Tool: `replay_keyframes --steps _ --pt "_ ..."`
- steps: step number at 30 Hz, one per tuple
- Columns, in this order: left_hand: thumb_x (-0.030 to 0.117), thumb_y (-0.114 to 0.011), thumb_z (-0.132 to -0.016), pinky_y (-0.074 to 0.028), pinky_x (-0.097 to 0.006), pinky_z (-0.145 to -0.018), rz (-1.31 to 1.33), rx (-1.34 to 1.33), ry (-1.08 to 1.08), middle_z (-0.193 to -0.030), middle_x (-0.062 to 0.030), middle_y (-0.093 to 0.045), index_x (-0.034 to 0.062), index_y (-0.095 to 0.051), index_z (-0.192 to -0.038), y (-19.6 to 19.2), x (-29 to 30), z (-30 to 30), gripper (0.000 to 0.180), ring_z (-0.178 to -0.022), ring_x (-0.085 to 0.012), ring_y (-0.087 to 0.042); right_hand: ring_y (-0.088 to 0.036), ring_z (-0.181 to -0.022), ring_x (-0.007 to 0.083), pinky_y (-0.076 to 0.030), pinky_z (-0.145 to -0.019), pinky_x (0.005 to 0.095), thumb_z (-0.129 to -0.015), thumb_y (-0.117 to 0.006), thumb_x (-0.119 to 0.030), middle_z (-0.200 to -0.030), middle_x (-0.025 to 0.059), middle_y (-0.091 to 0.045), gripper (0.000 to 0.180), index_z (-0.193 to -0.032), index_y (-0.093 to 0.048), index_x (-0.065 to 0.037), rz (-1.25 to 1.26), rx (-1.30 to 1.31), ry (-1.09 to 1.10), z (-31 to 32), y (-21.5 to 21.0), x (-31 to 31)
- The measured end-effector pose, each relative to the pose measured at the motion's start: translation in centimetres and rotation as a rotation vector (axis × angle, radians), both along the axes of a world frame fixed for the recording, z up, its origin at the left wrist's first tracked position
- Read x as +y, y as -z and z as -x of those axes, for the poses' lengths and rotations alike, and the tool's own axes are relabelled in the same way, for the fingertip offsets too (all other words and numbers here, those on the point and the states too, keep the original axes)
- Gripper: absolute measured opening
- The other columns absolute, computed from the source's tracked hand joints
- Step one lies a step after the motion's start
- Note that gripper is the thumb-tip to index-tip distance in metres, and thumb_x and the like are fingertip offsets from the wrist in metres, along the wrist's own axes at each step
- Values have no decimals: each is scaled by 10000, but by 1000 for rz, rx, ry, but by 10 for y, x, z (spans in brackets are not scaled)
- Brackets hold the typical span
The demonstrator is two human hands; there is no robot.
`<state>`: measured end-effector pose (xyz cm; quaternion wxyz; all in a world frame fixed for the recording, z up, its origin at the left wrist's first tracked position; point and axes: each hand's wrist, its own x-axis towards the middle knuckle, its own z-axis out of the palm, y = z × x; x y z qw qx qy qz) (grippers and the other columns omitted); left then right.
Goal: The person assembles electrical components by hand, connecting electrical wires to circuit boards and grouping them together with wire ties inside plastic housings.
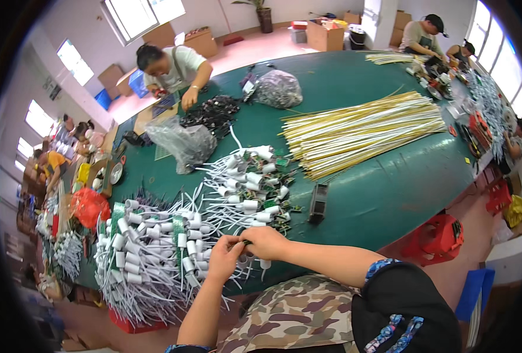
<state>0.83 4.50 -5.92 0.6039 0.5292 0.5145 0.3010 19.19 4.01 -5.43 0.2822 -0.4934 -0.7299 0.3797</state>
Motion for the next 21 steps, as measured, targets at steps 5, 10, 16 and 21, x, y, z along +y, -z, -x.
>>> replay_keyframes --steps 5,10,16,21 --pt "119 -694 -874 -472 -235 -582 -253 230 -301 -790 -71 -668 -35 -638 -895 -5 1 -11 165 -689 -92 -610 -624 -903 371 -501 -790 447 -793 -639 -166 -912 168 -658 185 -933 -644 -45 -19 -1 202 28 5 -2" --pt "80 -691 -836 -512 -297 -656 -752 375 -123 -825 -109 -673 -35 -642 -988 -88 49 -37 197 -718 -175 -643 -632 -844 293 -506 -740 357 -825 -662 -118 -899 138 -624 182 -972 -601 -31 -394 411 378 9 -33 46" --pt "101 -674 -821 -476 -402 -926 -955 387 113 -1135 -223 -619 -16 -594 -1139 -56 107 -88 349 -1057 -365 -602 -539 -991 156 -433 -892 278 -801 -573 18 -1038 64 -578 250 -1046 -592 -26 -119 678 580 -20 5 95" --pt "156 -672 -854 -386 -415 -1058 -941 259 241 -1298 -232 -536 -45 -546 -1213 17 106 -114 430 -1249 -380 -483 -478 -1221 343 -363 -1044 416 -776 -597 -10 -1267 197 -522 391 -1161 -528 -6 -191 205 810 -59 78 71"
